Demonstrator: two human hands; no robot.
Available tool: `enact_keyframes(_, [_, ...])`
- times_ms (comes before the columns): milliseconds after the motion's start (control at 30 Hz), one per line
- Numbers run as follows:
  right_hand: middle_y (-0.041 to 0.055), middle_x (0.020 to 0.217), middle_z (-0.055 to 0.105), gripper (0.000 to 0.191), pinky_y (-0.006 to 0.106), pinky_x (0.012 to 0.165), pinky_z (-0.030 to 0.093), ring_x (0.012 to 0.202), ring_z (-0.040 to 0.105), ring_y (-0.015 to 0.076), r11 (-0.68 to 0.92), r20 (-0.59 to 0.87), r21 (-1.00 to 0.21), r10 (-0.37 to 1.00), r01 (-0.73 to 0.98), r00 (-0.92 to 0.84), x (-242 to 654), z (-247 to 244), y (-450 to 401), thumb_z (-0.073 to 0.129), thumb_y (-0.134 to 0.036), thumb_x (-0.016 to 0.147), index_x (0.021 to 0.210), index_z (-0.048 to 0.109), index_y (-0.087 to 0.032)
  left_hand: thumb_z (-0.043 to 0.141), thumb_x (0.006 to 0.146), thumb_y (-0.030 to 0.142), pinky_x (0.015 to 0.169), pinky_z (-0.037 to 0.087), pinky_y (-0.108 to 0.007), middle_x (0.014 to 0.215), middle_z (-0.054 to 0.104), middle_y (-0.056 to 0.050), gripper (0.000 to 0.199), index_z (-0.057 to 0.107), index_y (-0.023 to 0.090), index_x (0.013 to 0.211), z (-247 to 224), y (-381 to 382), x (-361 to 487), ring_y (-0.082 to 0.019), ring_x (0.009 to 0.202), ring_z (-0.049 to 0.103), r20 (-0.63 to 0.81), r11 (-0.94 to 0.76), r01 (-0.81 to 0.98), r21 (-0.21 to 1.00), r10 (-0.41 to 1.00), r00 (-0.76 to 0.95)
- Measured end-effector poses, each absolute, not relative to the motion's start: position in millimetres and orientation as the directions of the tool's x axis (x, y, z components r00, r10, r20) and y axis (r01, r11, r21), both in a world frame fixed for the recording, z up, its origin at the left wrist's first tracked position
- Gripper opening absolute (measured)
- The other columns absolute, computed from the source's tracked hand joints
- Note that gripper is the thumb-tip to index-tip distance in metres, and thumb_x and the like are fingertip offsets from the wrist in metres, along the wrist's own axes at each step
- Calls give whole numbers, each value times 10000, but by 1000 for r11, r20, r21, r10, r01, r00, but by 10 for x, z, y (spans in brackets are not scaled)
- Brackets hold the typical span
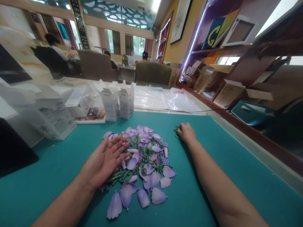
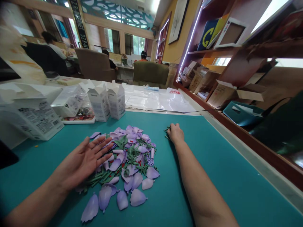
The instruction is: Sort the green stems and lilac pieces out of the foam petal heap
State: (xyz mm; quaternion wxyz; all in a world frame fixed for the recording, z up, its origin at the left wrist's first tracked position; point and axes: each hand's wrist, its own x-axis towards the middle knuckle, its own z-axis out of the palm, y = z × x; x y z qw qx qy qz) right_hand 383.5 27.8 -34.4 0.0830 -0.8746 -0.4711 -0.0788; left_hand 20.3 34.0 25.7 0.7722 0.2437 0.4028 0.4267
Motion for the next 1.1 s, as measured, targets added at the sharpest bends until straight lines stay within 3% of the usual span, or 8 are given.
enact_keyframes(333, [127, 1081, 575, 336, 313, 760, 435, 917, 578, 226, -510, 297, -113, 801, 853, 519, 3929, -304, 192, 445, -378, 920, 1119, 617, -171, 347, 982, 334, 673, 612, -368, 1244, 647, -119, 340, 638, 163, 946, 231, 355, 186, -245, 997, 681, -405, 514, -464, 721, 857, 320])
enact_keyframes(467, [143, 1272, 526, 607, 398, 853, 432, 1102, 507, 310, -389, 332, -67, 860, 919, 389, 3925, -349, 88, 593, -571, 794, 1280, 530, -213, 351, 979, 350, 680, 612, -371, 1240, 651, -112, 345, 643, 170, 942, 228, 361, 188, -246, 1000, 681, -402, 513, -462, 723, 857, 322])
enact_keyframes(600, [165, 1393, 455, 827, 484, 950, 378, 1247, 404, 357, -265, 366, -8, 897, 964, 250, 3950, -495, 50, 633, -629, 724, 1399, 401, -211, 346, 981, 356, 682, 611, -365, 1233, 655, -111, 354, 642, 168, 937, 254, 353, 186, -243, 1000, 681, -404, 504, -458, 732, 863, 303])
enact_keyframes(867, [166, 1347, 505, 732, 457, 932, 395, 1197, 450, 333, -304, 425, -20, 860, 952, 284, 4086, -590, 120, 579, -574, 795, 1396, 403, -196, 358, 978, 354, 681, 609, -367, 1242, 648, -105, 334, 639, 175, 958, 252, 370, 156, -236, 983, 683, -384, 502, -471, 726, 863, 329])
enact_keyframes(1100, [166, 1307, 532, 639, 439, 896, 406, 1148, 475, 322, -337, 422, -79, 841, 938, 338, 4096, -608, 121, 557, -540, 827, 1341, 461, -174, 352, 978, 359, 652, 604, -366, 1124, 680, -117, 347, 623, 151, 920, 258, 407, 113, -225, 900, 694, -371, 490, -525, 696, 871, 322])
